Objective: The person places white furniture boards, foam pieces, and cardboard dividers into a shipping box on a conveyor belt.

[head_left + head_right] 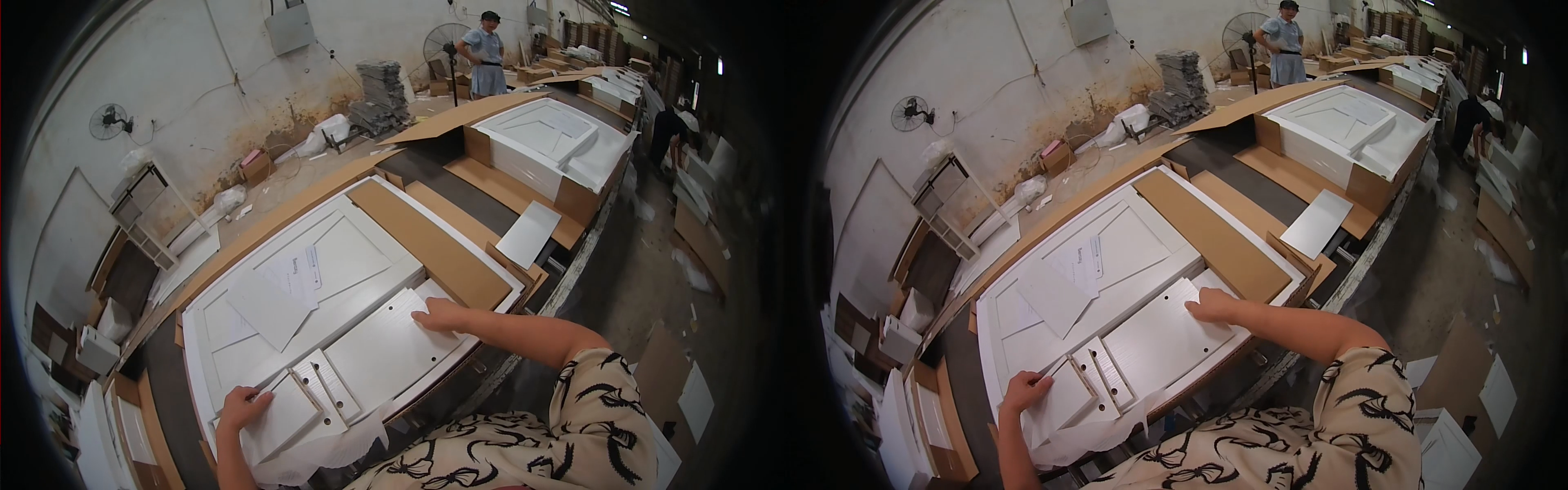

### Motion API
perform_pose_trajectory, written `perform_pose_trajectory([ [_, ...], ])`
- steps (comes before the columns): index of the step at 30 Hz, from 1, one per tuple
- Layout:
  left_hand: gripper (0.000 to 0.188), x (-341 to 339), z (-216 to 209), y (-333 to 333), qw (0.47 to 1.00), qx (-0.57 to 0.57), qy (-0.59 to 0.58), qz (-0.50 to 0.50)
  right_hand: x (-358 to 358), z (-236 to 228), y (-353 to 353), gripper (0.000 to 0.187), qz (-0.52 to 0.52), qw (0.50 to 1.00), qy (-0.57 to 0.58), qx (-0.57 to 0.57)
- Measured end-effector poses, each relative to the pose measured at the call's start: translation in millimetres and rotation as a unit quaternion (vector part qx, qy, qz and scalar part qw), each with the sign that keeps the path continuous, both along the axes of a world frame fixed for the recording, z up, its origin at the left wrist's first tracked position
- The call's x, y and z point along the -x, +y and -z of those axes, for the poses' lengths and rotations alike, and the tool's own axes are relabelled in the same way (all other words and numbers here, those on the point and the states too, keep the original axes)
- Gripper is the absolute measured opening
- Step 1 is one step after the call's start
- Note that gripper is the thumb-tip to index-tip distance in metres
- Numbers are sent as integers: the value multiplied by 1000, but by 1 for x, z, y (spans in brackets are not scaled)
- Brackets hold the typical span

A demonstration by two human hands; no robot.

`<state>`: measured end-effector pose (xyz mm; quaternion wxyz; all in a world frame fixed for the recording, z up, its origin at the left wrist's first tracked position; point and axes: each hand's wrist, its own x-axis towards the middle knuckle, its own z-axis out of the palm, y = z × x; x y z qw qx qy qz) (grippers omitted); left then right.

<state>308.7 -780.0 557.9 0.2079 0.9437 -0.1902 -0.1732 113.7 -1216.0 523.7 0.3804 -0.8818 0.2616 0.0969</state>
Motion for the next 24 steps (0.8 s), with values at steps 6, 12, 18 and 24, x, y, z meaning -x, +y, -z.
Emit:
perform_pose_trajectory([
  [6,51,14,4,15,998,-10,-59,-28,-1,3,3,60,10,1000,-7,16],
  [12,50,18,22,24,986,6,-165,-6,-4,9,-3,63,-36,999,23,28],
  [18,50,19,12,17,988,-38,-150,-23,-1,3,-2,61,-38,999,22,9],
  [24,51,21,6,8,990,-28,-131,-44,-1,6,-6,62,-39,999,25,25],
])
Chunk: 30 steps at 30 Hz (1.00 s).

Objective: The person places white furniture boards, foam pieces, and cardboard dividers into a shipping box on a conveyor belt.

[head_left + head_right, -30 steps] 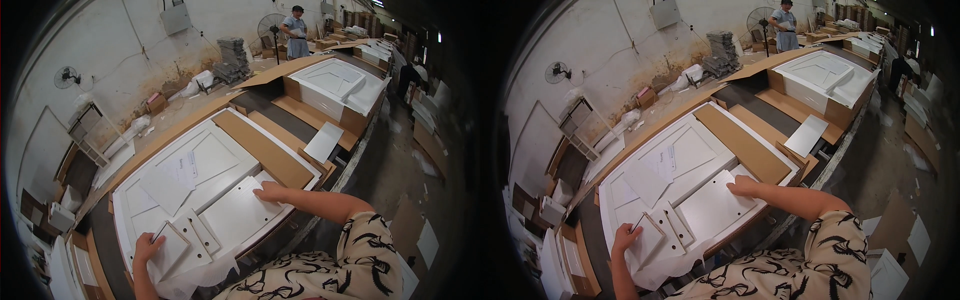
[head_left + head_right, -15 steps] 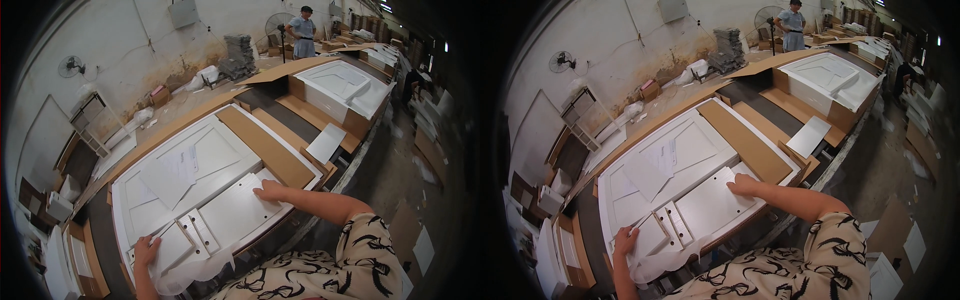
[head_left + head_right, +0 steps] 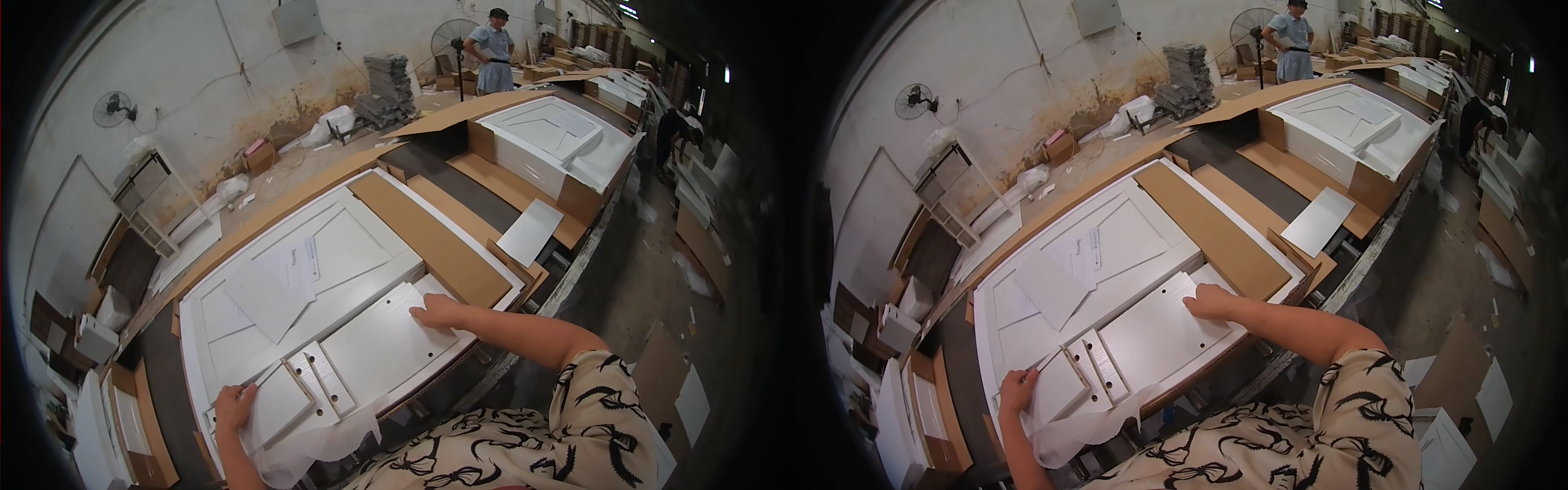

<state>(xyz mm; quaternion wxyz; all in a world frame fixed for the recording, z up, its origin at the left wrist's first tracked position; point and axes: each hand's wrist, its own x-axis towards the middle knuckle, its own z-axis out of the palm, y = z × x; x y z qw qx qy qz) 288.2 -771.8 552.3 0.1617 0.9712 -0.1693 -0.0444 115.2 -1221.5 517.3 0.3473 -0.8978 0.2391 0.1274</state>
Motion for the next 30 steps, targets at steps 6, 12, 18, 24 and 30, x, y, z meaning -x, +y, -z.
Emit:
perform_pose_trajectory([
  [6,54,-4,-3,1,999,-11,26,-32,5,-17,7,62,26,999,4,-32],
  [12,60,-13,-11,-4,996,-22,44,-68,2,0,-1,58,-4,999,-31,28],
  [18,61,-22,-11,1,993,-35,52,-99,-12,-31,-1,58,-19,998,52,-6],
  [24,64,-25,-8,2,995,-37,31,-86,-37,-16,-23,59,19,982,132,-133],
  [30,61,-8,-18,2,994,-34,48,-95,-32,-47,-14,57,-10,973,192,-126],
])
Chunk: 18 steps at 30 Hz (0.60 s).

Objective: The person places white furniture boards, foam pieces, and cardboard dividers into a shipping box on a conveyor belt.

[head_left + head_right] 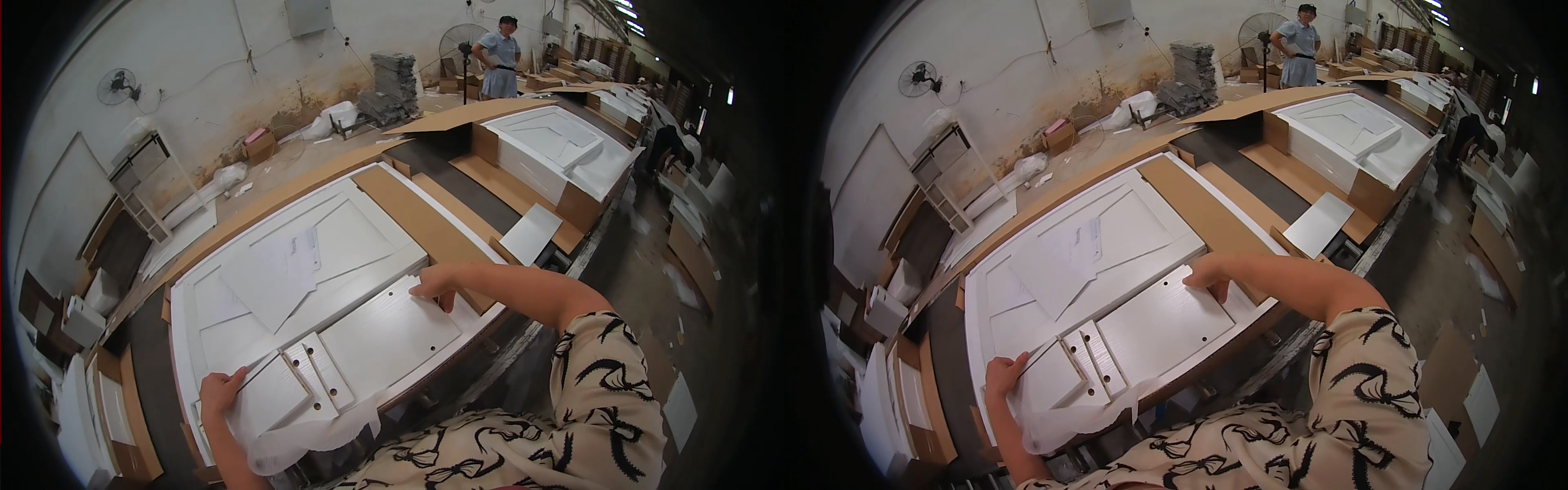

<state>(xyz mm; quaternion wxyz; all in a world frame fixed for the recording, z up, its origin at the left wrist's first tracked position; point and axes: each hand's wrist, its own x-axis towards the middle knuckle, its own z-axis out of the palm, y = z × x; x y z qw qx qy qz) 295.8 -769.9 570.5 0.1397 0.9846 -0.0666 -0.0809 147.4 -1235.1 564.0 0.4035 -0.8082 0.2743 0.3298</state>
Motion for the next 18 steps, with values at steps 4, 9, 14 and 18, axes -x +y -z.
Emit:
perform_pose_trajectory([
  [4,60,10,-7,-2,1000,-13,14,-10,-17,-31,-9,48,-47,983,-147,102],
  [9,61,-5,9,0,999,-49,1,21,-19,-35,-51,41,31,956,-283,64],
  [14,38,5,-4,-14,975,-7,-155,161,29,13,-34,23,-198,906,-296,228],
  [18,11,33,-18,-72,918,79,-142,361,45,36,-14,20,-235,859,-349,292],
])
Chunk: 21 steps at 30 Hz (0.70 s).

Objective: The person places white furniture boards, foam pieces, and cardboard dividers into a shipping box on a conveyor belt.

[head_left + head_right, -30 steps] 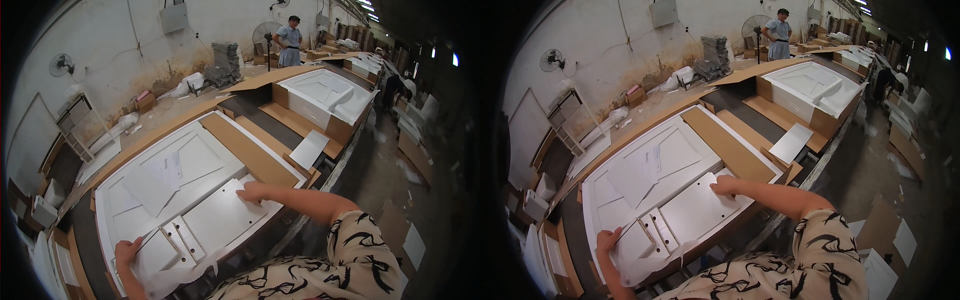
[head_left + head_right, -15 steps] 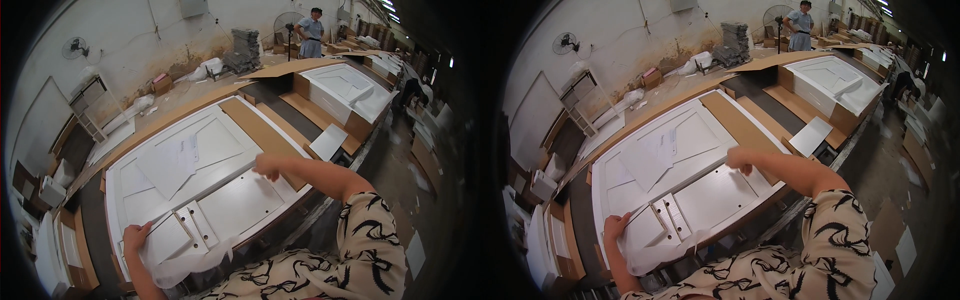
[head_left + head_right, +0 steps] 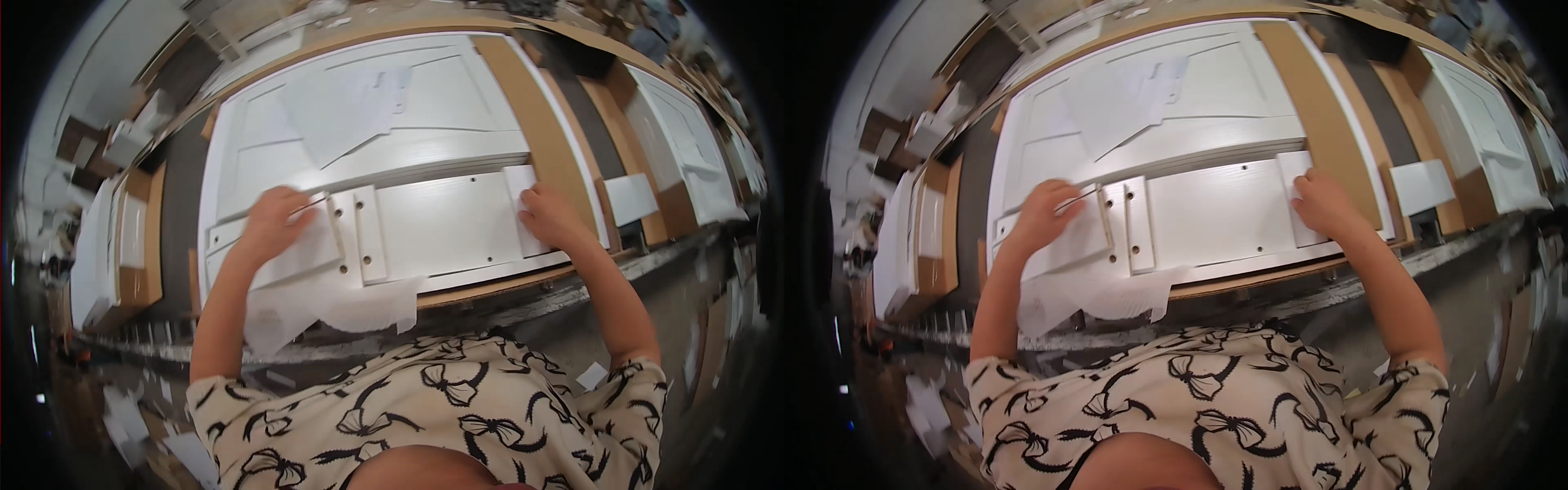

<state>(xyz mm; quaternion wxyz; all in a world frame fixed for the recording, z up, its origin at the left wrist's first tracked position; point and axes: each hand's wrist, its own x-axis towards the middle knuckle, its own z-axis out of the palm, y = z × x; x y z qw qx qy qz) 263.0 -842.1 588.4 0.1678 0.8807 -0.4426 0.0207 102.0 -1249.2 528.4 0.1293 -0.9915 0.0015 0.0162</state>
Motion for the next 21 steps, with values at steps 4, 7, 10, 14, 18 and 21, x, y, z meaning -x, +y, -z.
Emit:
perform_pose_trajectory([
  [4,15,34,14,-28,980,-106,-12,166,5,-11,15,32,13,995,79,64],
  [7,25,41,31,-19,974,-171,-20,150,11,-9,23,39,-20,996,13,83],
  [10,40,51,30,-24,969,-188,-49,153,8,2,15,46,-91,985,-101,109],
  [14,51,49,40,-40,965,-208,-53,151,-5,0,13,46,-88,984,-52,148],
  [18,53,50,53,-42,964,-210,-54,156,-7,-10,21,47,-58,987,100,108],
  [21,53,51,43,-47,962,-221,-56,148,-2,-8,21,48,-63,986,89,123],
])
